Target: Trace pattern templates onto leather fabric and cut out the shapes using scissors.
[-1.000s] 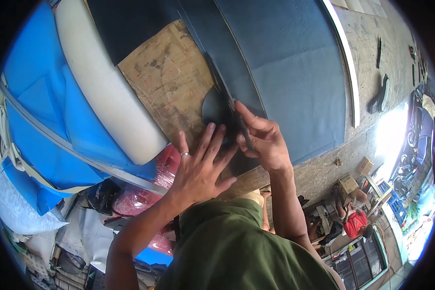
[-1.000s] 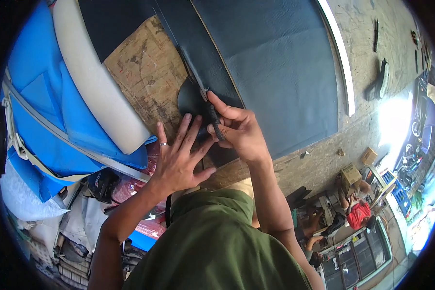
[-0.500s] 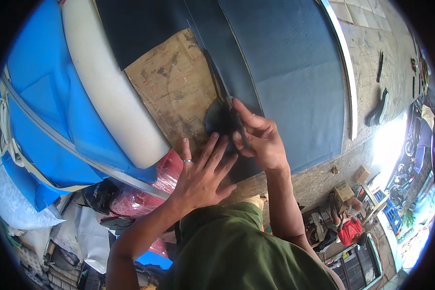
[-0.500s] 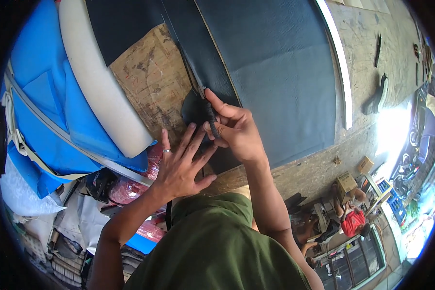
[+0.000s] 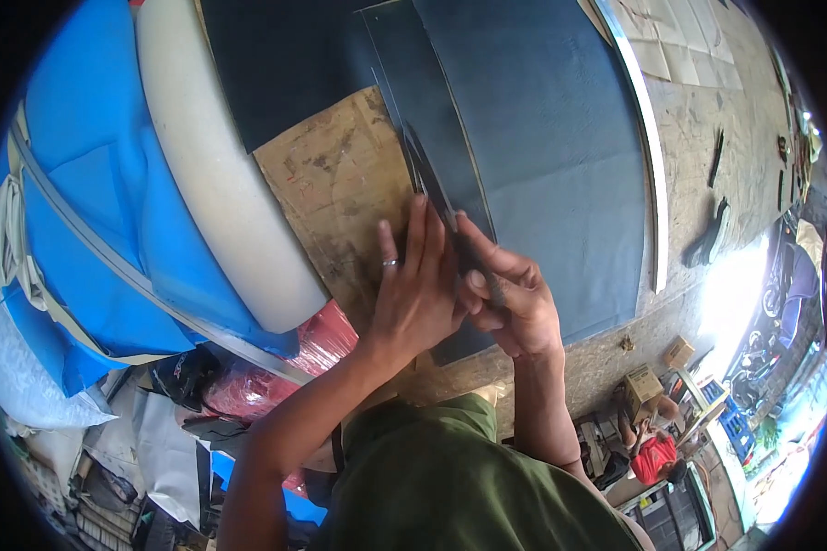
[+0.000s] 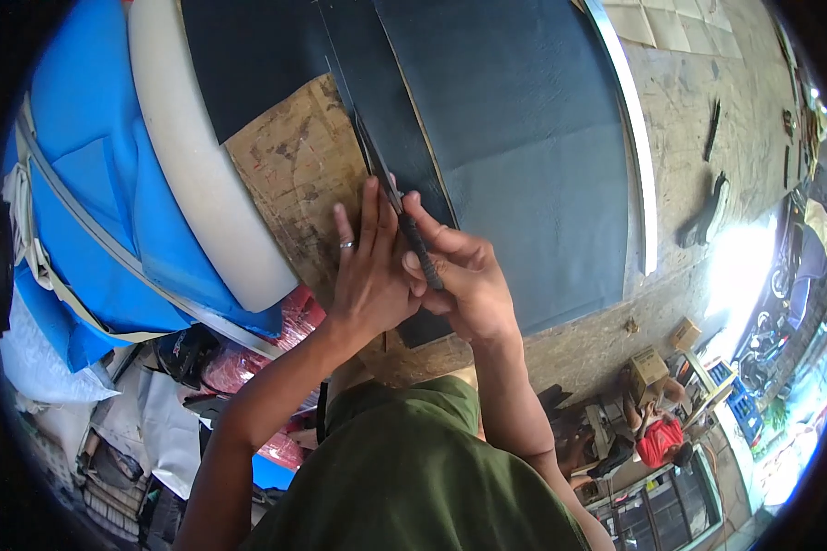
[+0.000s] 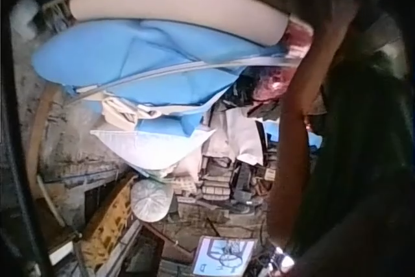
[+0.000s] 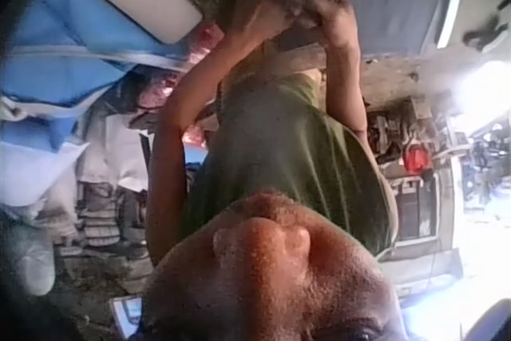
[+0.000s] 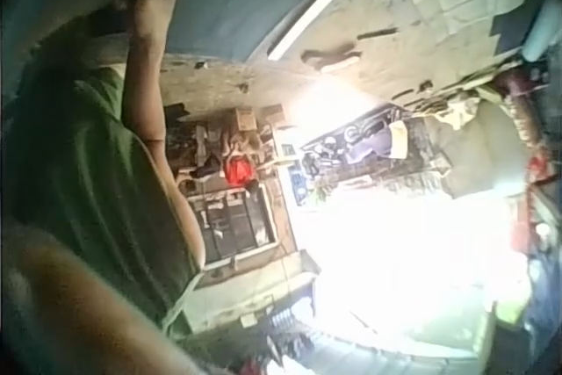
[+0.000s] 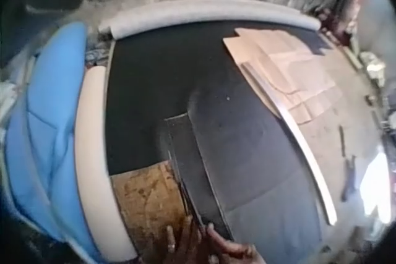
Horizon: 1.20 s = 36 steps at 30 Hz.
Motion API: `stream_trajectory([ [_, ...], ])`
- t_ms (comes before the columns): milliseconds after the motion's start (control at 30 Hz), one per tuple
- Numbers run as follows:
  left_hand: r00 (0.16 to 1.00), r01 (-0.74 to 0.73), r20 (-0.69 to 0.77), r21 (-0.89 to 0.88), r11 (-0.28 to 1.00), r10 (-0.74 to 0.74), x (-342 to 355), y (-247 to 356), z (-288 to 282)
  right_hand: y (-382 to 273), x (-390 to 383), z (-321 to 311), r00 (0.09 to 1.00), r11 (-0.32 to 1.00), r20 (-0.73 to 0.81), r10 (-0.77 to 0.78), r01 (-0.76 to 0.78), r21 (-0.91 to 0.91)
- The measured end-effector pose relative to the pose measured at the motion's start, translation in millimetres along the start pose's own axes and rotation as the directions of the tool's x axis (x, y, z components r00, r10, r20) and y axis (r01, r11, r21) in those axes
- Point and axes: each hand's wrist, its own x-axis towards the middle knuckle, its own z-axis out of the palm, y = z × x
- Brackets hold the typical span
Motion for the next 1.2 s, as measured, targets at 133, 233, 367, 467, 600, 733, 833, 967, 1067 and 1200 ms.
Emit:
stream_trajectory([
  [133, 0.999, 0.021, 0.034, 0.004, 1.0, -0.022, 9, 0, 9, 3, 10, 0, 1.0, 0.998, -0.003, -0.031, 0.031, -0.057],
  [233, 0.998, 0.026, 0.058, -0.063, 0.998, -0.022, 8, 3, 11, 6, 20, -3, 0.995, 0.996, 0.061, -0.074, 0.077, -0.049],
  [367, 0.993, 0.031, 0.117, -0.053, 0.998, -0.025, 6, 2, 9, 3, 28, -1, 0.997, 0.996, 0.039, -0.059, 0.062, -0.071],
  [467, 0.99, 0.035, 0.136, -0.062, 0.997, -0.026, 5, 4, 8, 2, 33, 1, 0.998, 0.996, 0.038, -0.054, 0.056, -0.067],
  [600, 0.99, 0.04, 0.136, -0.097, 0.994, -0.027, 2, 5, 8, 2, 36, 1, 0.997, 0.998, 0.054, -0.051, 0.053, -0.031],
  [733, 0.989, 0.069, 0.139, -0.157, 0.985, -0.047, 1, 5, 6, 2, 39, 1, 0.998, 0.996, 0.059, -0.032, 0.036, -0.079],
  [833, 0.987, 0.084, 0.153, -0.183, 0.98, -0.056, 1, 6, 7, -3, 50, 8, 0.997, 0.999, 0.066, -0.037, 0.039, -0.033],
  [967, 0.984, 0.095, 0.17, -0.219, 0.971, -0.058, -1, 5, 5, -5, 59, 12, 0.996, 0.998, 0.076, -0.055, 0.056, -0.006],
  [1067, 0.982, 0.094, 0.18, -0.253, 0.963, -0.049, -3, 5, 3, -2, 62, 10, 0.993, 0.994, 0.085, -0.086, 0.092, -0.067],
  [1200, 0.98, 0.104, 0.189, -0.252, 0.962, -0.056, -4, 6, 4, -6, 65, 14, 0.995, 0.997, 0.074, -0.065, 0.068, -0.041],
])
